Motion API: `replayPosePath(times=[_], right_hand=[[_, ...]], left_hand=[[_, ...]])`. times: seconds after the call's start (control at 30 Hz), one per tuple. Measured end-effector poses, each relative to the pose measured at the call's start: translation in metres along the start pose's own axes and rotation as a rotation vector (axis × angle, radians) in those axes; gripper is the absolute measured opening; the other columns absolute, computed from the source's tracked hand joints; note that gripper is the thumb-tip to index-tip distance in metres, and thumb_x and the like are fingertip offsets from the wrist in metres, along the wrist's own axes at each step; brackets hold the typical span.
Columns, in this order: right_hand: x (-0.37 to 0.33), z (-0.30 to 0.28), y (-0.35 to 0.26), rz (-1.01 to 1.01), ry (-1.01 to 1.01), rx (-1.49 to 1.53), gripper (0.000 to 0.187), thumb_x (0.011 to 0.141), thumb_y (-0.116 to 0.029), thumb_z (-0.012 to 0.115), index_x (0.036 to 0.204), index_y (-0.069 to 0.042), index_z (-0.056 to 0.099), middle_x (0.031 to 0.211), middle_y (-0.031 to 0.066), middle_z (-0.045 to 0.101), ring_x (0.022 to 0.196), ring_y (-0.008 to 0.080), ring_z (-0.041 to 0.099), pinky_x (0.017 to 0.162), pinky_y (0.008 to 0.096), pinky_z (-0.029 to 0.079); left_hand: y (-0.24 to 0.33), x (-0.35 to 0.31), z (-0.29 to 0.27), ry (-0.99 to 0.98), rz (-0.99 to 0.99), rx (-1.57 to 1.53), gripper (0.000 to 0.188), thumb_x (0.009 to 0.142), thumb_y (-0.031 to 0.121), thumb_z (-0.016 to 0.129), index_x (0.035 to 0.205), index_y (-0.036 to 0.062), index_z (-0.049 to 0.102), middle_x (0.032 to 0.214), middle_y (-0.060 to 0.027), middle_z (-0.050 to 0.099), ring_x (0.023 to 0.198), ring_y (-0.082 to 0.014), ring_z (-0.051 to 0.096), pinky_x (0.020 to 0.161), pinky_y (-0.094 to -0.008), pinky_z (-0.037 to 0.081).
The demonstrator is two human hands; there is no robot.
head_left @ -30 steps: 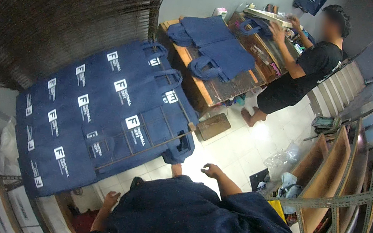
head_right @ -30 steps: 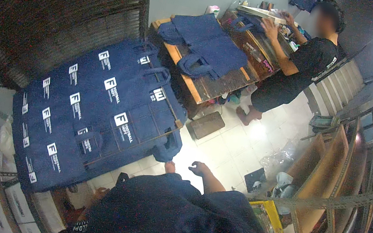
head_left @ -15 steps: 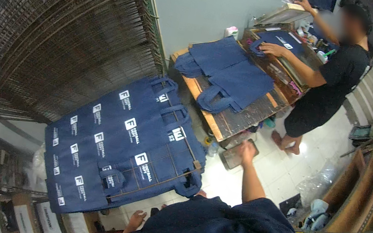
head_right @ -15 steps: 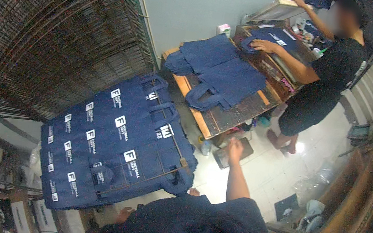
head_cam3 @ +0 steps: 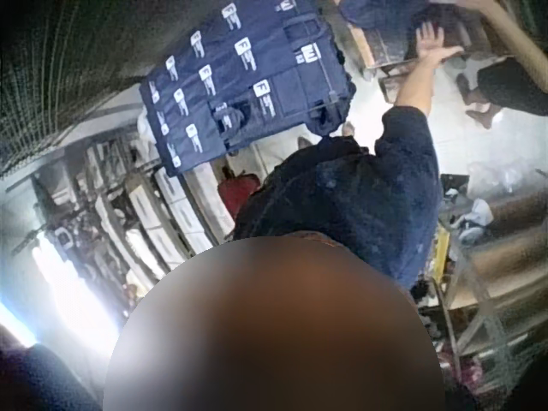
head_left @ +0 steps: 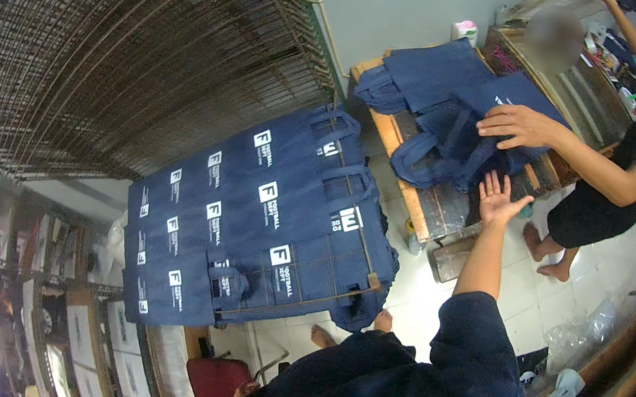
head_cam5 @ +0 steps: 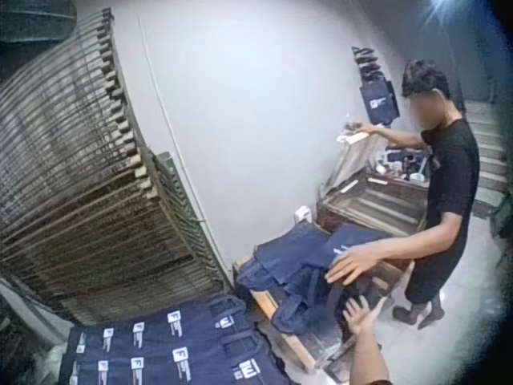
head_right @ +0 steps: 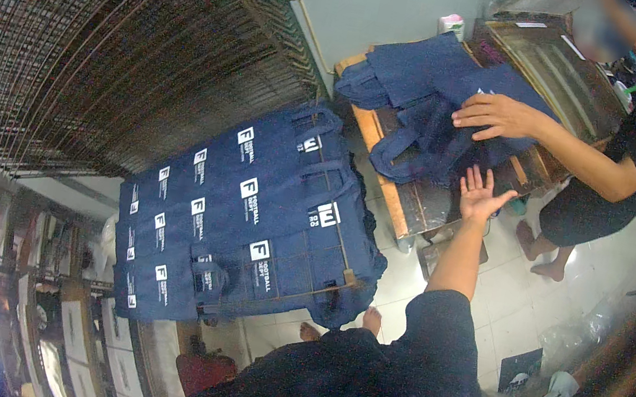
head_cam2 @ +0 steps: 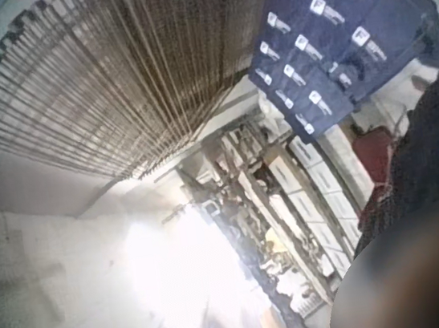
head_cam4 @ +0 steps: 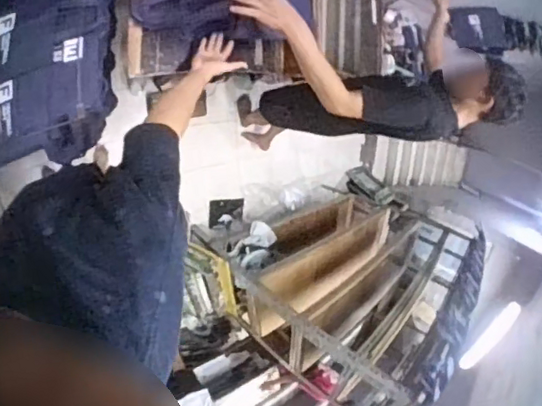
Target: The person repeatedly picks up blue tote bags from a table and stacks them into a neat pile. The person aligns the bags and places them one by one to build a growing stack.
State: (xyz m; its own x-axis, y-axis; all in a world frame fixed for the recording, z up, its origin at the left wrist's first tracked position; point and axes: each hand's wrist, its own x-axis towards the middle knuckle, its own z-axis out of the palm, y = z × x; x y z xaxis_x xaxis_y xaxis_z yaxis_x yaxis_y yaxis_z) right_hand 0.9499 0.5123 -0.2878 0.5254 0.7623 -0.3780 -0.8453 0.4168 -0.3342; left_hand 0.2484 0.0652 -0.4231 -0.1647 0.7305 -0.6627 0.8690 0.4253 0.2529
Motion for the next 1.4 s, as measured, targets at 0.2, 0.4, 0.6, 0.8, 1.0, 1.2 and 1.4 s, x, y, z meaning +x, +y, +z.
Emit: replayPosePath(times=[0.2, 0.4, 0.6, 0.8, 1.0, 1.2, 1.4], right_hand=[[0.024, -0.042, 0.031, 0.323, -0.122, -0.249, 0.062, 0.071, -0.006, 0.062, 0.126, -0.005, 0.033, 0.128, 0.0126, 0.04, 0.106, 0.0303, 0.05, 0.083, 0.0467, 0.048], [-0.038, 0.047, 0.049, -0.091, 0.059, -0.835, 0.068, 0.06, 0.001, 0.058, 0.121, -0.006, 0.028, 0.111, 0.0156, 0.043, 0.097, 0.0292, 0.05, 0.074, 0.039, 0.047], [-0.123, 0.179, 0.041, -0.159, -0.526, -1.178, 0.081, 0.065, 0.001, 0.056, 0.138, -0.005, 0.021, 0.13, 0.0143, 0.036, 0.115, 0.0234, 0.038, 0.1, 0.0338, 0.027], [-0.227, 0.267, 0.044, 0.097, -1.344, -1.484, 0.084, 0.059, 0.007, 0.056, 0.138, -0.006, 0.028, 0.139, 0.0098, 0.029, 0.131, 0.021, 0.022, 0.106, 0.032, 0.017], [-0.295, 0.319, 0.039, 0.432, -1.839, -1.452, 0.08, 0.059, 0.009, 0.06, 0.133, 0.001, 0.033, 0.136, 0.0109, 0.037, 0.128, 0.0207, 0.031, 0.106, 0.0339, 0.02], [-0.322, 0.328, 0.019, 0.34, -1.593, -1.506, 0.081, 0.055, 0.005, 0.065, 0.131, 0.003, 0.036, 0.133, 0.0126, 0.042, 0.124, 0.0224, 0.037, 0.105, 0.034, 0.023], [-0.299, 0.303, 0.025, 0.217, -1.5, -1.658, 0.08, 0.059, 0.009, 0.062, 0.133, 0.002, 0.034, 0.134, 0.0103, 0.04, 0.128, 0.0208, 0.032, 0.107, 0.034, 0.019]], left_hand=[[0.01, -0.03, 0.02, 0.056, -0.192, -0.259, 0.03, 0.081, 0.028, 0.061, 0.095, 0.002, 0.057, 0.077, -0.0103, 0.06, 0.075, -0.0231, 0.062, 0.071, -0.0365, 0.048], [0.104, -0.03, -0.046, 0.343, -0.123, -0.269, 0.037, 0.08, 0.034, 0.061, 0.097, 0.0007, 0.06, 0.073, -0.0115, 0.062, 0.07, -0.022, 0.061, 0.065, -0.0368, 0.047], [0.213, -0.003, -0.156, 0.652, 0.323, -1.087, 0.029, 0.085, 0.012, 0.059, 0.108, -0.005, 0.054, 0.1, -0.0074, 0.059, 0.093, -0.0143, 0.055, 0.085, -0.0274, 0.042], [0.316, 0.023, -0.247, 0.37, 0.561, -1.222, 0.042, 0.091, 0.038, 0.047, 0.119, 0.0073, 0.049, 0.101, -0.0057, 0.058, 0.089, -0.0139, 0.054, 0.077, -0.0291, 0.043], [0.358, 0.055, -0.259, -0.05, 0.586, -1.282, 0.088, 0.078, 0.069, 0.042, 0.139, 0.0094, 0.022, 0.135, -0.0149, 0.036, 0.127, -0.0303, 0.03, 0.1, -0.0501, 0.027], [0.361, 0.039, -0.285, -0.51, 0.873, -1.949, 0.12, 0.06, 0.09, 0.023, 0.138, -0.0001, 0.015, 0.144, -0.0154, 0.022, 0.131, -0.034, 0.023, 0.099, -0.0529, 0.027], [0.341, 0.009, -0.359, -0.049, 1.033, -1.921, 0.053, 0.089, 0.039, 0.05, 0.122, -0.0007, 0.045, 0.121, -0.0136, 0.052, 0.111, -0.025, 0.05, 0.095, -0.0387, 0.04]])
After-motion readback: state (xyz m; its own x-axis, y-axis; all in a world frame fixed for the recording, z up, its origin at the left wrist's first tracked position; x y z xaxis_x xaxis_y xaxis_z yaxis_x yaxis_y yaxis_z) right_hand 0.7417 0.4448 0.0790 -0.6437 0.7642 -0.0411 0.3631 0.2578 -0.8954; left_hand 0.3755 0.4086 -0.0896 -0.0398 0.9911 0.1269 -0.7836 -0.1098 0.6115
